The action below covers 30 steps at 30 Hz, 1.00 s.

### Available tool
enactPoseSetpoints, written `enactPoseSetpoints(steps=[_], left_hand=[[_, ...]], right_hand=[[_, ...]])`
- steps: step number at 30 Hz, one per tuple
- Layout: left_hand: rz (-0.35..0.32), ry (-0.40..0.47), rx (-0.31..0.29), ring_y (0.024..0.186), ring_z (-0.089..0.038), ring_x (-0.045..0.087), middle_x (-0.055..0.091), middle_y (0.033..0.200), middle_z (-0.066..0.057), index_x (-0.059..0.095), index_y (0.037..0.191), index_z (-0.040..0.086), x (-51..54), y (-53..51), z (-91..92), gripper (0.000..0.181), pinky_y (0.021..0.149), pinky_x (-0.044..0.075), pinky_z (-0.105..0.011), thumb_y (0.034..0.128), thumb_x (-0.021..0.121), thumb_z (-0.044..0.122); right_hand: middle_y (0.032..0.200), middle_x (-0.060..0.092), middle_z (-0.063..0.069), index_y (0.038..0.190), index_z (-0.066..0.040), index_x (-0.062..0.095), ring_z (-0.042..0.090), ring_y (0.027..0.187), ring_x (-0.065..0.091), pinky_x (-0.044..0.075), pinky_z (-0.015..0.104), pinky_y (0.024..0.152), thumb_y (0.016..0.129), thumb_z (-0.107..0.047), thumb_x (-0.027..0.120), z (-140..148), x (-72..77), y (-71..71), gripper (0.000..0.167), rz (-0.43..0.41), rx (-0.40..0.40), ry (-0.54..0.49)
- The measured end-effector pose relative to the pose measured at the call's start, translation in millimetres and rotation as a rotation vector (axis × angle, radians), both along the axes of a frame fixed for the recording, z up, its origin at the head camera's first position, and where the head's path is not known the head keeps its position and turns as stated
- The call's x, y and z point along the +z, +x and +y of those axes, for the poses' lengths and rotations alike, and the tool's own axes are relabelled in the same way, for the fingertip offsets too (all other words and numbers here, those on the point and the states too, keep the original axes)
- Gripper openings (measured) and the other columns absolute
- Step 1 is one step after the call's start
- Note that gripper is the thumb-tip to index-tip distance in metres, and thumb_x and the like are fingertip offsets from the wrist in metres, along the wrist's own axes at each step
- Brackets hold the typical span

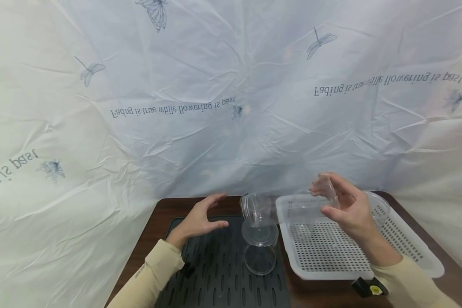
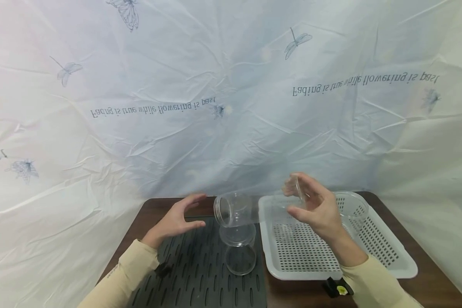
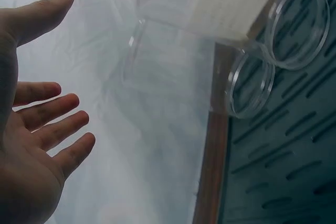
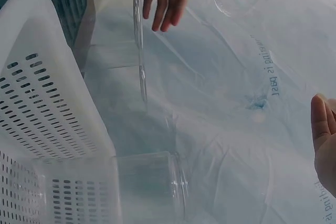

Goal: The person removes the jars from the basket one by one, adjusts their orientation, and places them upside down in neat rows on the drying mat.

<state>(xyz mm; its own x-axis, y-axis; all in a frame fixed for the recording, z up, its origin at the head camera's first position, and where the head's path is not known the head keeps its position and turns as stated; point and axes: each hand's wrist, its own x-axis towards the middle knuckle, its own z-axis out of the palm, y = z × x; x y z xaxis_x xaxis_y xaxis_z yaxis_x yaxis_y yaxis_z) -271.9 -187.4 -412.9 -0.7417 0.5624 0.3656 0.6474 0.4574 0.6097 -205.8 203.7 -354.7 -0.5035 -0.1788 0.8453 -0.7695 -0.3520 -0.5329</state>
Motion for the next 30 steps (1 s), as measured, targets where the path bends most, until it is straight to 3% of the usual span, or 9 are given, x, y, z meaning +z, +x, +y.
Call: enactPoseSetpoints(steps=[12, 18, 22, 25, 30], left_hand=[[-0.091, -0.192, 0.125, 0.137, -0.033, 0.043, 0.037, 0.155, -0.008, 0.037, 0.151, 0.019, -21.5, -7.5, -11.5, 0.086, 0.106, 0.040, -0.054, 0.0807, 0.076, 0.050], [-0.108, -0.271, 0.122, 0.139, -0.033, 0.040, 0.035, 0.155, -0.009, 0.036, 0.151, 0.017, -30.5, -10.2, -14.0, 0.088, 0.106, 0.040, -0.055, 0.0808, 0.075, 0.052], [-0.117, -0.313, 0.105, 0.138, -0.034, 0.041, 0.035, 0.155, -0.011, 0.035, 0.151, 0.015, -37.6, -12.8, -17.3, 0.089, 0.105, 0.041, -0.054, 0.0813, 0.074, 0.054], [-0.124, -0.349, 0.102, 0.138, -0.035, 0.041, 0.035, 0.155, -0.012, 0.036, 0.151, 0.014, -43.4, -14.8, -19.1, 0.089, 0.104, 0.041, -0.055, 0.0810, 0.074, 0.053], [-0.136, -0.412, 0.120, 0.139, -0.037, 0.039, 0.034, 0.155, -0.013, 0.037, 0.150, 0.012, -53.4, -17.3, -19.6, 0.088, 0.104, 0.040, -0.057, 0.0806, 0.077, 0.048]], right_hand=[[0.121, 0.064, 0.020, 0.130, 0.026, 0.041, 0.025, 0.110, 0.063, 0.046, 0.028, 0.100, 0.067, 0.026, 0.070, 0, 5.6, 8.0, 0.069, -0.019, -0.054, 0.070], [0.136, 0.057, 0.013, 0.134, 0.022, 0.042, 0.017, 0.133, 0.049, 0.034, 0.019, 0.112, 0.066, 0.027, 0.069, 0, 9.0, 14.7, 0.074, -0.045, -0.085, 0.124], [0.139, 0.056, 0.009, 0.135, 0.020, 0.042, 0.015, 0.137, 0.044, 0.031, 0.018, 0.112, 0.064, 0.027, 0.069, -1, 11.7, 19.2, 0.076, -0.081, -0.122, 0.179], [0.137, 0.057, 0.010, 0.134, 0.020, 0.043, 0.015, 0.135, 0.046, 0.032, 0.018, 0.112, 0.063, 0.027, 0.070, -2, 12.9, 19.2, 0.076, -0.069, -0.137, 0.204], [0.132, 0.059, 0.016, 0.132, 0.022, 0.043, 0.018, 0.122, 0.057, 0.036, 0.020, 0.110, 0.060, 0.025, 0.072, -6, 13.1, 15.1, 0.077, -0.003, -0.084, 0.199]])
